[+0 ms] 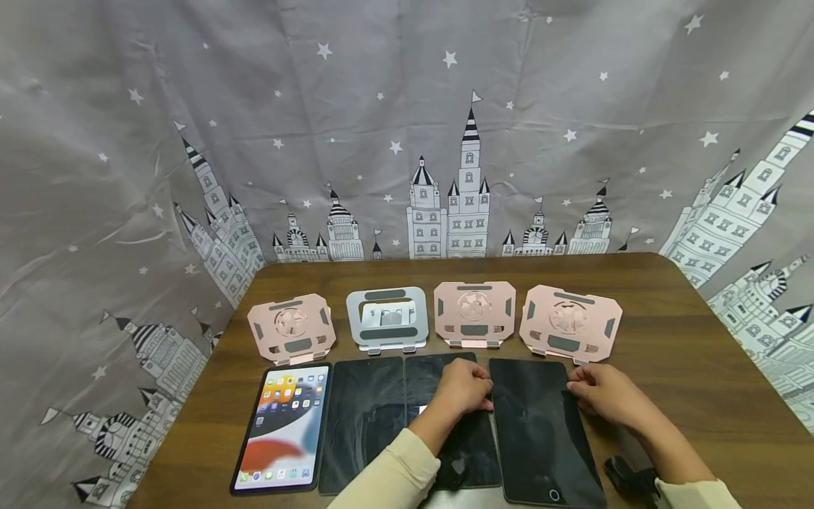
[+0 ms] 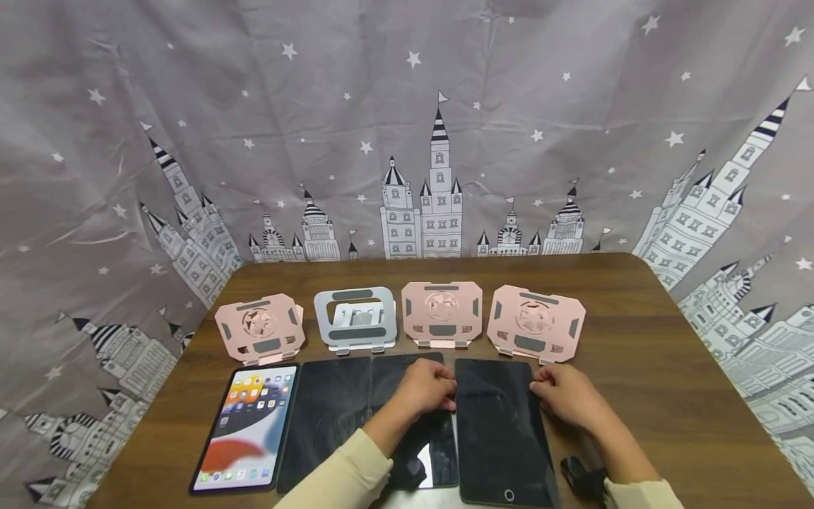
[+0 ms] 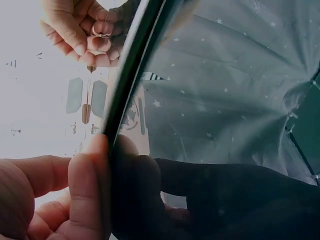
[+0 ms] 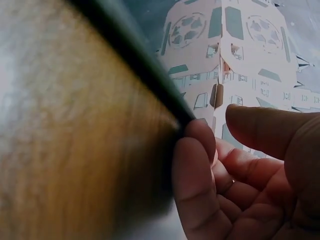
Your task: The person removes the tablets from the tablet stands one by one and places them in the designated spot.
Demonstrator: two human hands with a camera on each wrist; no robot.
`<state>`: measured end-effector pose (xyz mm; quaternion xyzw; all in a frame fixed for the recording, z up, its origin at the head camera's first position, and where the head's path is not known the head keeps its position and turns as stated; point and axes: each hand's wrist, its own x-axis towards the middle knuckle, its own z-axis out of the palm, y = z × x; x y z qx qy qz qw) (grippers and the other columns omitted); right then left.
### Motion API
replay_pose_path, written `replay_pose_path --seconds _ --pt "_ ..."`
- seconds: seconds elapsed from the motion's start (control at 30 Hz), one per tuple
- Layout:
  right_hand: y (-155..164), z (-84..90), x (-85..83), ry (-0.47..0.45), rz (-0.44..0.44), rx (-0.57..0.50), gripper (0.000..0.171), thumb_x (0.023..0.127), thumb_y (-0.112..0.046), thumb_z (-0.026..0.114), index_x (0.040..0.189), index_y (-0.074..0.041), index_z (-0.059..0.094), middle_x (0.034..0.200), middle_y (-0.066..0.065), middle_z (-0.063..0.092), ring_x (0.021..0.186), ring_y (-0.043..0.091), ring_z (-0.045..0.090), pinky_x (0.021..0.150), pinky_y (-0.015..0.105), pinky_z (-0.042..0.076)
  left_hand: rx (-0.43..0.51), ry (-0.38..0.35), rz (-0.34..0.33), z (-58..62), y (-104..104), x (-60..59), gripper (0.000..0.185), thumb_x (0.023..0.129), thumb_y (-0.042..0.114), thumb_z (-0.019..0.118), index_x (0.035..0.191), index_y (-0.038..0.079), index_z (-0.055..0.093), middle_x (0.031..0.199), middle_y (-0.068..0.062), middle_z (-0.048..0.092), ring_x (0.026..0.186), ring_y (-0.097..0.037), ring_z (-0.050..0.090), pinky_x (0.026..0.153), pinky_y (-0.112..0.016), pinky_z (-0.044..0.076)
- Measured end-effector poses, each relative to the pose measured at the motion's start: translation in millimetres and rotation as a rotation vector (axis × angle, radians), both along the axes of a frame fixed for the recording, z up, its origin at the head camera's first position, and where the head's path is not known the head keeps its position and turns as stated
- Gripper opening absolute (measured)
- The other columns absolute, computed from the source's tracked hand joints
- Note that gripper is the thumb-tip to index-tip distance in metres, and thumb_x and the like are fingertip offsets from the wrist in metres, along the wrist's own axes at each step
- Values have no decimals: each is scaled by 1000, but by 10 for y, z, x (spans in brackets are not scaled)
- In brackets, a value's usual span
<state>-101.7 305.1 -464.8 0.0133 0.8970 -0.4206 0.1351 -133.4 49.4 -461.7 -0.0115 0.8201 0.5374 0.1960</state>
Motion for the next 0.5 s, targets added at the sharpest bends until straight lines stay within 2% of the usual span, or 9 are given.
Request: replay_pose_path --seconds 0.23,0.5 --pt "-25 -5 -45 13 -3 46 14 97 -4 59 101 8 63 78 4 59 69 19 58 60 31 54 -61 77 -43 -11 28 6 5 89 2 68 84 0 70 62 -3 58 48 -10 64 48 -18 50" --pt "-91 -4 -24 34 -27 85 10 94 -3 59 98 5 64 72 3 55 66 19 55 58 30 52 -44 50 -30 -30 -2 -11 4 89 0 68 84 1 69 62 -3 58 47 -9 62 47 -18 49"
